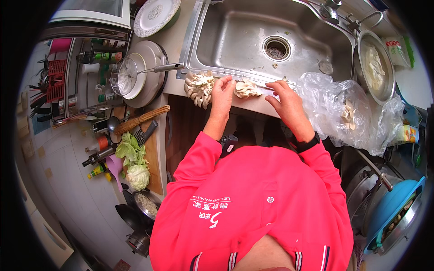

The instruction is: The person moves from a cluttered table to the kitchen sink area and begins separating oyster mushrooms by hand. They repeatedly pull apart clusters into smaller pieces and place them into a plastic bag on the counter.

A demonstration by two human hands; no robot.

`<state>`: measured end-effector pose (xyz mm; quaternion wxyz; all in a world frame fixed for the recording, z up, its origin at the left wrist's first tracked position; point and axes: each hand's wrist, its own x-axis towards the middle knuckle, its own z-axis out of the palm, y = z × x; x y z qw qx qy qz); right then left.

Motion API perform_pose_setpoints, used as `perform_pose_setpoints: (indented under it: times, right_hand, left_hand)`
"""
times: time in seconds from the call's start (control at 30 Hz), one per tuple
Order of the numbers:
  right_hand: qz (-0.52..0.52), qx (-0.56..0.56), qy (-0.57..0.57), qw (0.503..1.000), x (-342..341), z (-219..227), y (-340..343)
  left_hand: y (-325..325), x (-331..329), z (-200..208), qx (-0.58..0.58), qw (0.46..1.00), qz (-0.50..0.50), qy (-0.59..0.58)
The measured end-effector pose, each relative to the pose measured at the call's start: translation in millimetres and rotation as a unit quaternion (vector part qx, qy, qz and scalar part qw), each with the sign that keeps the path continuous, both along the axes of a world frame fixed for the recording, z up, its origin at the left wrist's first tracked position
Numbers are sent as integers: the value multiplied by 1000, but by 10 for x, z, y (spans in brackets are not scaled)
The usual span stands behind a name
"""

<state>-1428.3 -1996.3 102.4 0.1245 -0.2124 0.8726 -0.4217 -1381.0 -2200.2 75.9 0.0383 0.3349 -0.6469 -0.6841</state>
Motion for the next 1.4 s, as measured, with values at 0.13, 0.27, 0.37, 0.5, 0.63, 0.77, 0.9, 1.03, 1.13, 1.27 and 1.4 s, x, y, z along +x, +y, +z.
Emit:
perform_pose_setpoints:
  times: [0.13, 0.27, 0.37, 0.5, 0.63, 0.77, 0.9, 1.03, 1.13, 1.27, 1.4]
  right_hand:
    - [26, 83, -3, 996, -31, -335, -226]
    - [11, 64, -16, 998, -22, -481, -329]
    - [-4, 29, -65, 997, -33, -440, -327]
    - [3, -6, -119, 993, -87, -317, -283]
    - [-6, 21, -148, 989, -116, -289, -309]
    - [-18, -8, -121, 992, -112, -374, -347]
    - [-19, -86, -155, 984, -148, -444, -356]
    - [-27, -168, -221, 960, -147, -448, -368]
    - [-29, -178, -202, 963, -124, -456, -383]
    - [-60, -273, -309, 909, -139, -502, -372]
    - [-130, -333, -422, 833, -231, -535, -280]
  left_hand:
    - [71, 84, -170, 12, 999, -53, -7]
    - [41, 47, -258, 32, 997, -64, -10]
    - [-7, 3, -214, 46, 998, -47, 20]
    - [-11, -5, -74, 37, 994, -85, 60]
    - [59, 8, 0, 97, 988, -112, 52]
    - [94, 20, -47, 82, 986, -132, 63]
    - [66, 18, -111, 11, 986, -142, 86]
    - [51, 2, -84, 103, 988, -110, 45]
    - [7, 4, -6, 176, 977, -116, -32]
    - [-2, -15, 26, 209, 974, -92, 11]
    - [-72, 39, -10, 265, 961, -74, 29]
